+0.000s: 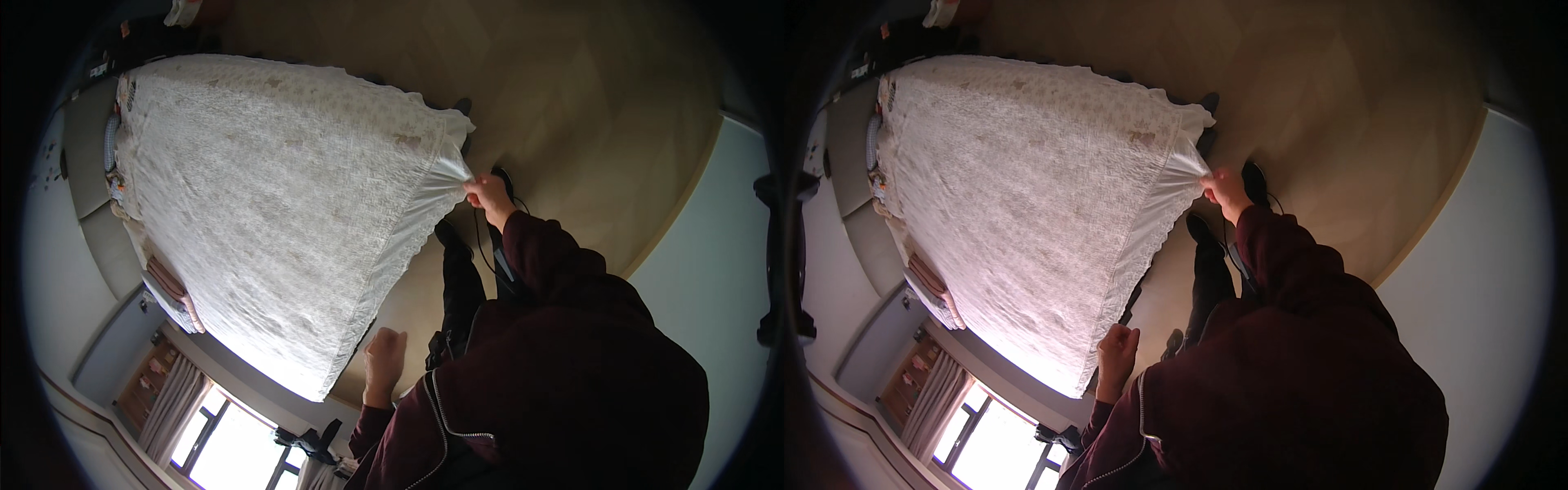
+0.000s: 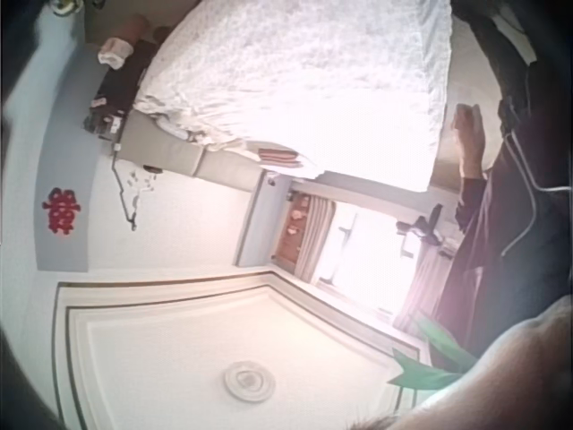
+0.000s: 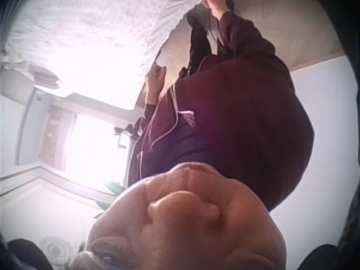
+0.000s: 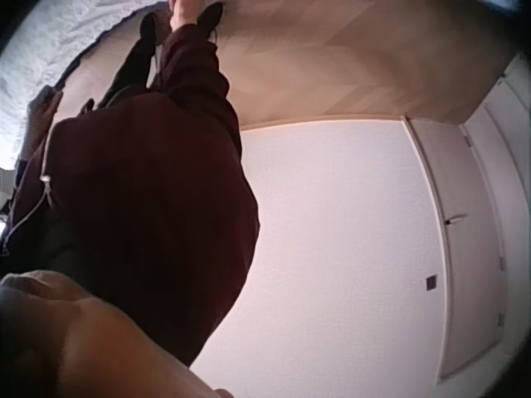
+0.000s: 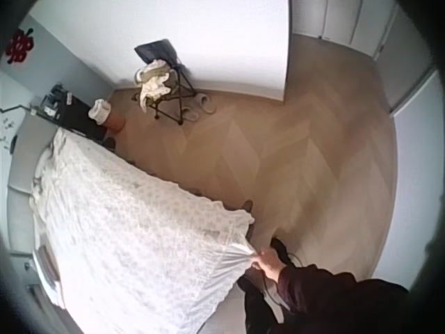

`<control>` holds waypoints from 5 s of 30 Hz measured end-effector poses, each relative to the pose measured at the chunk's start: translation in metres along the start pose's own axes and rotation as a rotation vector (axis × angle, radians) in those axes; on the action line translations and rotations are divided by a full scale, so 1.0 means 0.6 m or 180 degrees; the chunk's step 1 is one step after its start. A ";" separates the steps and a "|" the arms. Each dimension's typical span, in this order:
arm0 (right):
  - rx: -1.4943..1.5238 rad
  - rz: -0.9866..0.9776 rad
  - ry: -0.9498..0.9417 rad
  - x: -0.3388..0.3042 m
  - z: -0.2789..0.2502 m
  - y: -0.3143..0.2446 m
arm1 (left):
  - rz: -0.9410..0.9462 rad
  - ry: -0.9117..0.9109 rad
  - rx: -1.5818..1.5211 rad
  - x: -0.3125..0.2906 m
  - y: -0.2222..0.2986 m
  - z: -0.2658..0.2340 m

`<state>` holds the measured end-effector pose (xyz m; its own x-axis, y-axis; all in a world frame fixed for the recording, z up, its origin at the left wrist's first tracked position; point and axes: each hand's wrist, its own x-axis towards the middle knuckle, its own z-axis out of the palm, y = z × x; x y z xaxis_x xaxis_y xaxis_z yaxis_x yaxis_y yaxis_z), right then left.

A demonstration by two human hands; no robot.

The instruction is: The person picks up several pieces of clothing from a chair and folds them one by one on a bed. Items include a white shirt, a green shirt, a yellow striped shirt, and a patterned cloth. Each item is smoothed and folded into a neat pile.

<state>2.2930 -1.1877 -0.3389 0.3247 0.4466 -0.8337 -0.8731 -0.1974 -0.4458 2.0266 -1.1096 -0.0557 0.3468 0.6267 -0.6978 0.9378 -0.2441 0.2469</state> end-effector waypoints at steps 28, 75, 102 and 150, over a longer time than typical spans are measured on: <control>-0.1999 -0.0918 0.0496 0.028 -0.157 -0.401 | 0.0870 0.1166 -0.0721 0.074 0.119 -0.126; -0.5015 -0.2738 -0.0324 0.754 0.608 -1.389 | -0.0536 0.1488 -0.1707 0.819 0.580 -0.691; -0.6764 -0.2812 0.0773 1.342 0.935 -1.428 | -0.1913 0.0431 -0.1750 1.219 0.630 -0.916; -0.3035 -0.1674 -0.4594 0.334 1.449 -0.772 | -0.1253 0.2094 -0.3554 0.831 0.276 -0.735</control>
<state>2.4462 -0.2481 -0.0162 -0.5228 0.8442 0.1182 -0.1393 0.0523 -0.9889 2.3619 -0.5110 -0.0663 -0.2969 0.8269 -0.4775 0.3788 0.5611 0.7360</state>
